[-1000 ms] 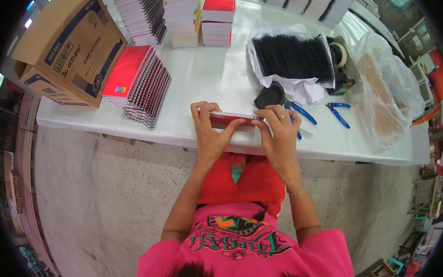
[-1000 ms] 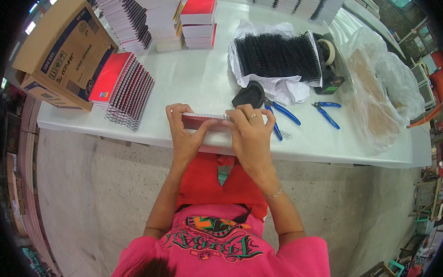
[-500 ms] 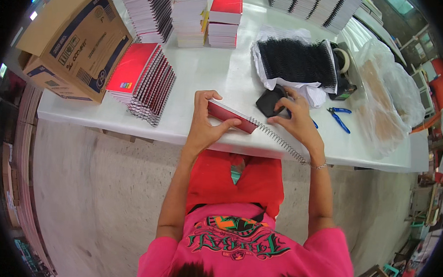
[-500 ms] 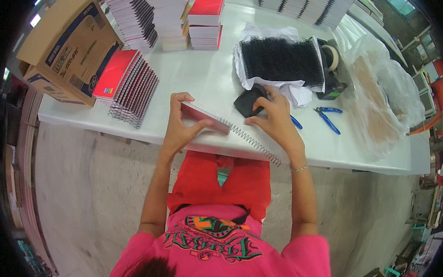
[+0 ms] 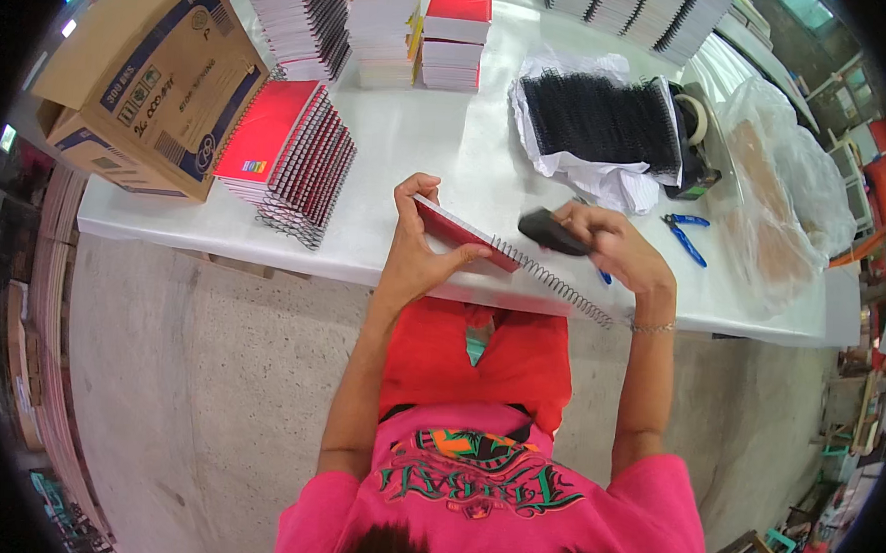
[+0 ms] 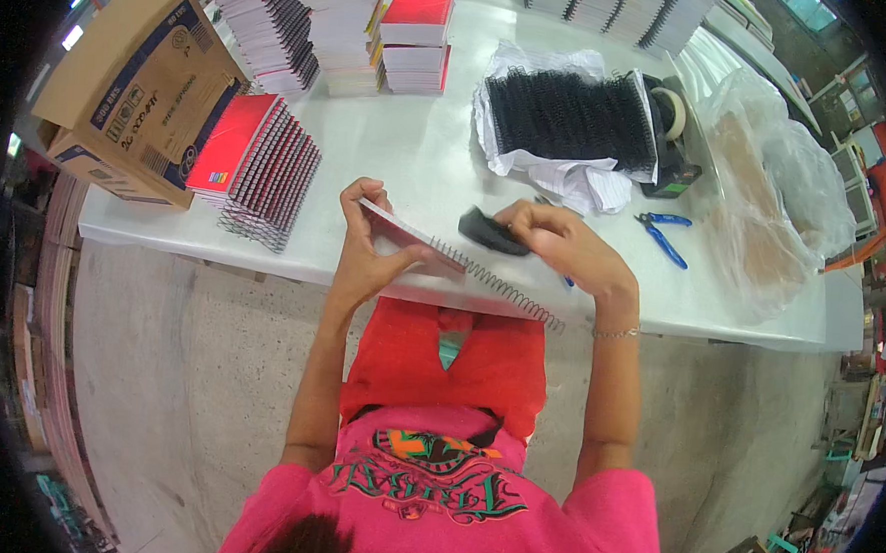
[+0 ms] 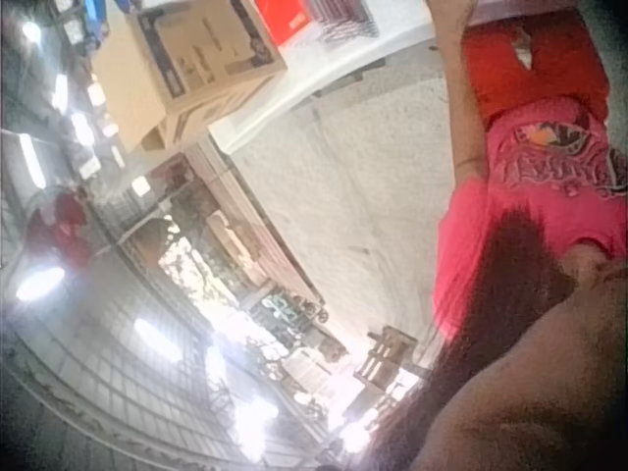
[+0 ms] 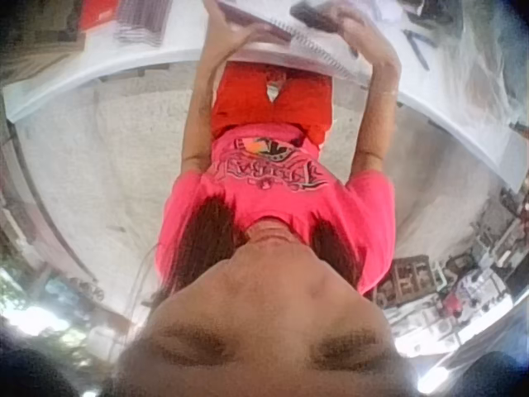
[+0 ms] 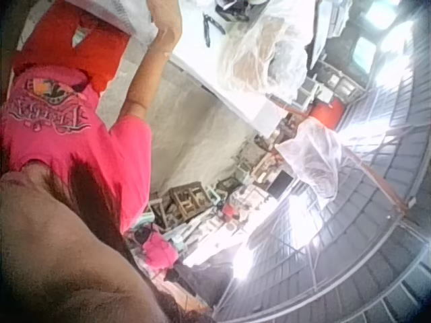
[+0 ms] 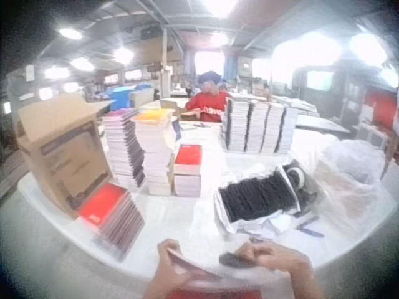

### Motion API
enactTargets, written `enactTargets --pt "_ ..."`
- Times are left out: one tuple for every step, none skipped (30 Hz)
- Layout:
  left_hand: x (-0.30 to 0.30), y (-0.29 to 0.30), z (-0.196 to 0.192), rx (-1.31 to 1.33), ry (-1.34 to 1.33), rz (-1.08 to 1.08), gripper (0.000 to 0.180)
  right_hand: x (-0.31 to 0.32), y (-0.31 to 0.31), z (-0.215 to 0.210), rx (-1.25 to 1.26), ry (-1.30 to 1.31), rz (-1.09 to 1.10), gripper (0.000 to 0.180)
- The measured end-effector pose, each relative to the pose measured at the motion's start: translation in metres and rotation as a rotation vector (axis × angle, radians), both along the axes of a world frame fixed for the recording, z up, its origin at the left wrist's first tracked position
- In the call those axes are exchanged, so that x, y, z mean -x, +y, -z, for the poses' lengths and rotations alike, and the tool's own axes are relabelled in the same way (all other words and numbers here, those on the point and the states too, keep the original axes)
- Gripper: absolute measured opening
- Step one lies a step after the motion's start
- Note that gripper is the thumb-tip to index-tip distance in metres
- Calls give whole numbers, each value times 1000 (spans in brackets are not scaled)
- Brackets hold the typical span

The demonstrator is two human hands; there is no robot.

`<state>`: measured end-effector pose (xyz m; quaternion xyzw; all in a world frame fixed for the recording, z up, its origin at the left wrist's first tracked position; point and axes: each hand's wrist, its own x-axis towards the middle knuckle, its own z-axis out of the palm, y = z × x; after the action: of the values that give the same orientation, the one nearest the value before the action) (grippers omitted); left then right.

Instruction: The person inserts a spiral coil through the pre-punched holes of notebooks, rotates the coil to thread it through the entire spine, and uses a blue tool to trim and crimp the ends of the wire.

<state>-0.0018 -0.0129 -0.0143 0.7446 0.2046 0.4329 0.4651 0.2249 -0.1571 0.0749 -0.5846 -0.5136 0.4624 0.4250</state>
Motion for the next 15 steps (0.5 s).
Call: enactTargets --pt "0 2 0 0 0 4 100 4 -4 -5 -34 1 -67 33" --pt "1 3 0 6 7 14 100 7 -8 -7 -62 8 -127 32" --pt "1 3 1 11 15 24 100 12 -3 -3 17 -380 -38 27" --pt "3 0 3 54 10 22 100 12 -3 -4 50 -239 16 28" --pt "3 -1 2 87 -3 21 100 12 -1 -11 73 -106 71 28" --pt "2 0 0 120 -15 20 101 12 0 -15 95 28 126 29" --pt "1 3 -2 142 -34 47 99 8 -4 -14 -48 154 -46 32" --pt "1 3 0 176 -46 71 97 10 -2 -13 -41 -63 -15 31" --pt "1 2 2 210 -57 95 96 14 2 -14 -35 -280 14 31" --pt "3 0 4 207 -50 87 92 18 5 -14 -28 -498 43 30" --pt "4 1 1 191 -52 80 89 20 9 -13 -29 -584 176 31" --pt "4 3 -1 176 -53 73 85 19 9 -19 10 -386 144 33" --pt "3 6 -5 180 -56 99 81 19 7 -28 48 -189 109 35" --pt "3 4 -8 197 -54 125 76 19 4 -31 98 14 72 36" --pt "3 3 -9 213 -52 150 73 20 0 -30 -5 105 -28 37"
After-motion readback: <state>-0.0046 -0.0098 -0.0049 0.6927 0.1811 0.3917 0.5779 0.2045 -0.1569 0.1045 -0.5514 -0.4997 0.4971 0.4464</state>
